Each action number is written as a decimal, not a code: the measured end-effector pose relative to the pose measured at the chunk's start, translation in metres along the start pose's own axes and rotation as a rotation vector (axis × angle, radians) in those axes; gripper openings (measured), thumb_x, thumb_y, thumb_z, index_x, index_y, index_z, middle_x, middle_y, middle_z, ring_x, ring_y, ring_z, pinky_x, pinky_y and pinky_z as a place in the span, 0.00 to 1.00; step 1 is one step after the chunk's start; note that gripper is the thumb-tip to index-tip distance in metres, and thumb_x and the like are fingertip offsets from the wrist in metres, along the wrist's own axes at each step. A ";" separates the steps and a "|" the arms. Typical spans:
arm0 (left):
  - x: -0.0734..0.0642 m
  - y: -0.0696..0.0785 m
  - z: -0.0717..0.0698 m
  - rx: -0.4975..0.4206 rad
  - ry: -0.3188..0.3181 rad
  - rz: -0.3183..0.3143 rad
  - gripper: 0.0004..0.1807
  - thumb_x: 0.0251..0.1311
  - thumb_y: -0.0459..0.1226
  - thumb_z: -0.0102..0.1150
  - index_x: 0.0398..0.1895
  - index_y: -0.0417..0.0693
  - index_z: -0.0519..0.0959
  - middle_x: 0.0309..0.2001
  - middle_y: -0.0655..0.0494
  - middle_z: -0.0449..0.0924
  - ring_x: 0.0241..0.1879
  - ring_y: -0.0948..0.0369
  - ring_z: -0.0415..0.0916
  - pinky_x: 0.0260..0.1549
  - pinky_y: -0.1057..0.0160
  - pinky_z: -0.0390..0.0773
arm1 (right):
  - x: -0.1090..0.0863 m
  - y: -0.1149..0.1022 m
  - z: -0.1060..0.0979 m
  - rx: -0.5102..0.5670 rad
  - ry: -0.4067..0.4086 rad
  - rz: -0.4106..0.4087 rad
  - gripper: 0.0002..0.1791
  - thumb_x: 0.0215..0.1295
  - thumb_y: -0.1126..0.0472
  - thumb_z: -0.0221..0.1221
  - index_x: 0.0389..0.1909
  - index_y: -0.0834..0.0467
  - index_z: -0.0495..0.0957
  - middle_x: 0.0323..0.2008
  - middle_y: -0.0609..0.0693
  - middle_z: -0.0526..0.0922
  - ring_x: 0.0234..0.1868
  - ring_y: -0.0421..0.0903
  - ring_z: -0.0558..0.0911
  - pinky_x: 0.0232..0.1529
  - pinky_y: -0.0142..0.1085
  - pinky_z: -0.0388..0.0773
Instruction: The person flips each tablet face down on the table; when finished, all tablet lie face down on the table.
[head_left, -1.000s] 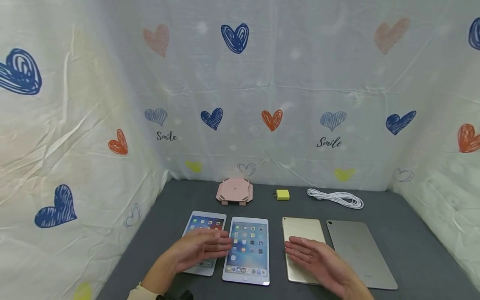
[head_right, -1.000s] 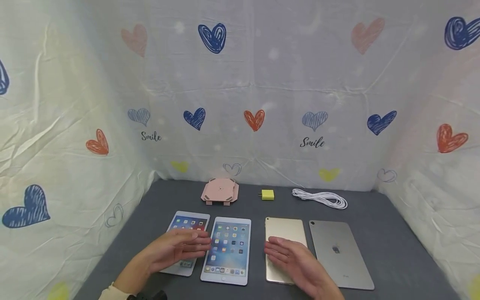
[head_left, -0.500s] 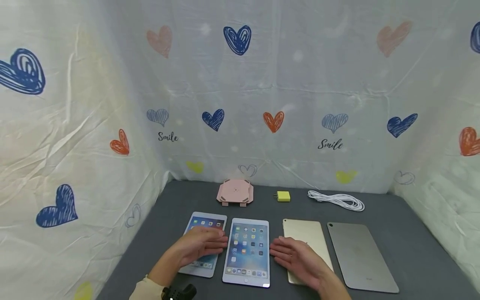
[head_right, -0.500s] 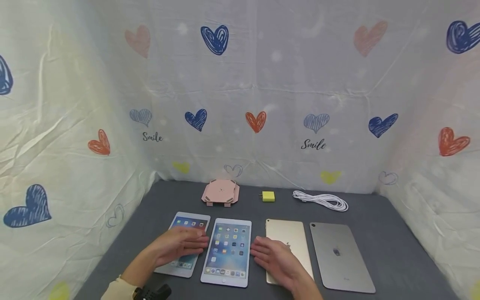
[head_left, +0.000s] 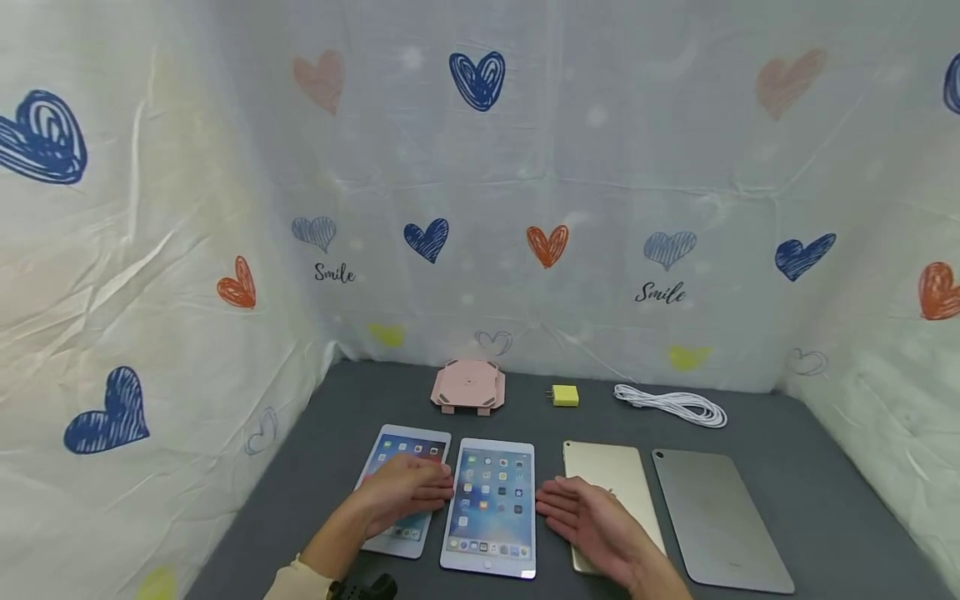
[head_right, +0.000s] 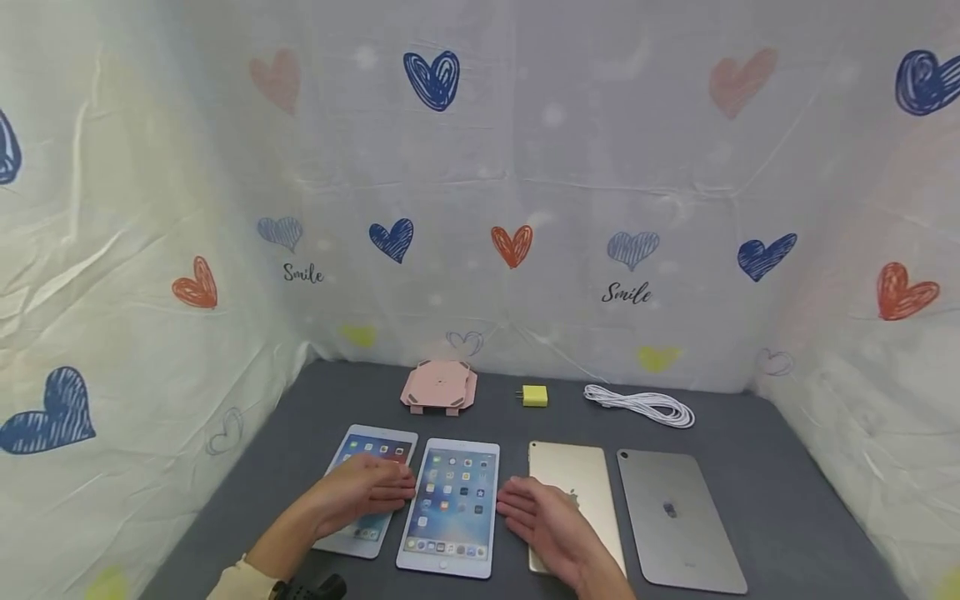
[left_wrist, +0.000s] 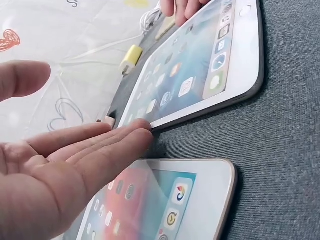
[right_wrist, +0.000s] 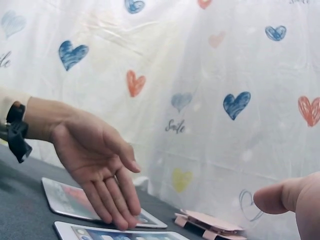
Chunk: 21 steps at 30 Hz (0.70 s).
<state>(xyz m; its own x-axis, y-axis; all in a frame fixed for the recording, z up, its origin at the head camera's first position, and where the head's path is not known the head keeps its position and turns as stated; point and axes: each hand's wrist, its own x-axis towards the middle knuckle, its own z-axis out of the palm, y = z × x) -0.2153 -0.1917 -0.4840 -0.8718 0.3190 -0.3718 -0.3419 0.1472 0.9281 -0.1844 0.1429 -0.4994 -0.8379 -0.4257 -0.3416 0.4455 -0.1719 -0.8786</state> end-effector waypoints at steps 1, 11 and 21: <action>0.000 0.001 0.000 0.003 0.005 -0.007 0.36 0.82 0.42 0.59 0.74 0.17 0.65 0.68 0.23 0.77 0.70 0.37 0.80 0.69 0.40 0.82 | 0.000 0.000 0.000 -0.001 0.002 0.000 0.47 0.85 0.43 0.51 0.80 0.80 0.52 0.82 0.79 0.56 0.84 0.70 0.61 0.87 0.58 0.60; -0.001 0.002 0.001 0.037 0.030 -0.036 0.32 0.82 0.42 0.57 0.71 0.18 0.71 0.68 0.23 0.78 0.67 0.39 0.83 0.68 0.40 0.83 | 0.001 -0.003 0.004 -0.011 0.032 0.004 0.44 0.85 0.45 0.51 0.80 0.80 0.54 0.81 0.79 0.58 0.84 0.69 0.64 0.86 0.58 0.61; 0.004 0.001 0.003 -0.028 0.048 -0.036 0.32 0.81 0.43 0.55 0.73 0.22 0.70 0.66 0.27 0.80 0.64 0.41 0.85 0.64 0.45 0.87 | 0.007 -0.004 0.014 -0.006 0.225 -0.008 0.36 0.82 0.51 0.50 0.74 0.78 0.64 0.74 0.79 0.69 0.74 0.66 0.77 0.81 0.59 0.70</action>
<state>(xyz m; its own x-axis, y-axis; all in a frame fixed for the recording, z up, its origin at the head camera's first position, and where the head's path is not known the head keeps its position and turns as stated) -0.2183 -0.1879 -0.4846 -0.8746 0.2684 -0.4039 -0.3822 0.1309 0.9147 -0.1876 0.1278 -0.4939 -0.8911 -0.2154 -0.3994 0.4369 -0.1694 -0.8834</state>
